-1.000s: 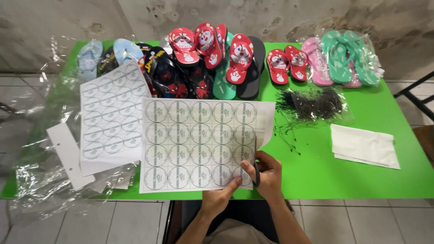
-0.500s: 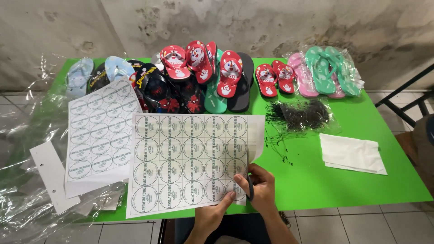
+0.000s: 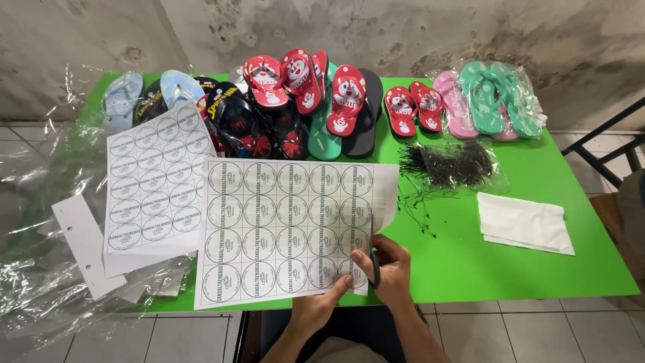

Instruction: The person uses scissors to cut circular stickers from a printed sheet. They hold the paper with one hand and carefully cut along the circular outlines with the other hand.

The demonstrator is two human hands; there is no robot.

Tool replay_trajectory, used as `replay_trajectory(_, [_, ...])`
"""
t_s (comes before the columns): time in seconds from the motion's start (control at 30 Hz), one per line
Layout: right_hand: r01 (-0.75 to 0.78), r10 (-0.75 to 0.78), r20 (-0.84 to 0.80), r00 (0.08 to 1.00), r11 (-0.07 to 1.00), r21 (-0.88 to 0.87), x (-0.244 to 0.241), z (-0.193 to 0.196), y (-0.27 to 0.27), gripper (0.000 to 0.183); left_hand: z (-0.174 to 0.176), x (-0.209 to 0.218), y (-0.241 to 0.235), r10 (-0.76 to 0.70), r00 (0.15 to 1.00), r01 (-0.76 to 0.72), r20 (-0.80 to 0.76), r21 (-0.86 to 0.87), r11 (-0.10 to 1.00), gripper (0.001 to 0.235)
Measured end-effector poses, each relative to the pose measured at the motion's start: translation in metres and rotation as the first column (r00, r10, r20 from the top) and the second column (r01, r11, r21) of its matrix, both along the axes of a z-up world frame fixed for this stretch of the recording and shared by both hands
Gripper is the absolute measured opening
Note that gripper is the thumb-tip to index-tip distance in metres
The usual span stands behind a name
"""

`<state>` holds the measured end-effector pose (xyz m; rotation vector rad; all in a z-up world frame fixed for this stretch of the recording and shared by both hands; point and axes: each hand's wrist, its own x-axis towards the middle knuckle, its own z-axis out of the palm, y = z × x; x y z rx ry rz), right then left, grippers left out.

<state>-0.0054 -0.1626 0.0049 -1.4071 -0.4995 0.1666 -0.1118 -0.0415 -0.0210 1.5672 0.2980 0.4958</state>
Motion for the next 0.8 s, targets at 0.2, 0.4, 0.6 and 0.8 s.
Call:
replay_trajectory(0.2, [0.029, -0.029, -0.008, 1.0, 0.999, -0.019, -0.001, 0.002, 0.001, 0.025, -0.002, 0.0, -0.001, -0.002, 1.0, 0.002, 0.007, -0.001, 1.0, 0.06])
replay_trajectory(0.4, [0.018, -0.017, 0.015, 1.0, 0.999, -0.046, 0.0, 0.003, 0.001, 0.023, -0.011, -0.002, -0.002, 0.035, 0.996, -0.037, -0.078, -0.022, 0.999, 0.06])
replay_trajectory(0.6, [0.027, -0.027, -0.004, 1.0, 0.997, -0.072, 0.0, 0.003, 0.0, 0.024, -0.003, -0.002, -0.003, 0.01, 0.997, -0.006, 0.076, -0.058, 0.998, 0.052])
replay_trajectory(0.8, [0.028, -0.028, 0.001, 1.0, 0.998, -0.057, 0.001, -0.001, -0.003, 0.025, -0.004, -0.002, -0.002, 0.062, 0.994, -0.065, 0.088, 0.034, 0.997, 0.068])
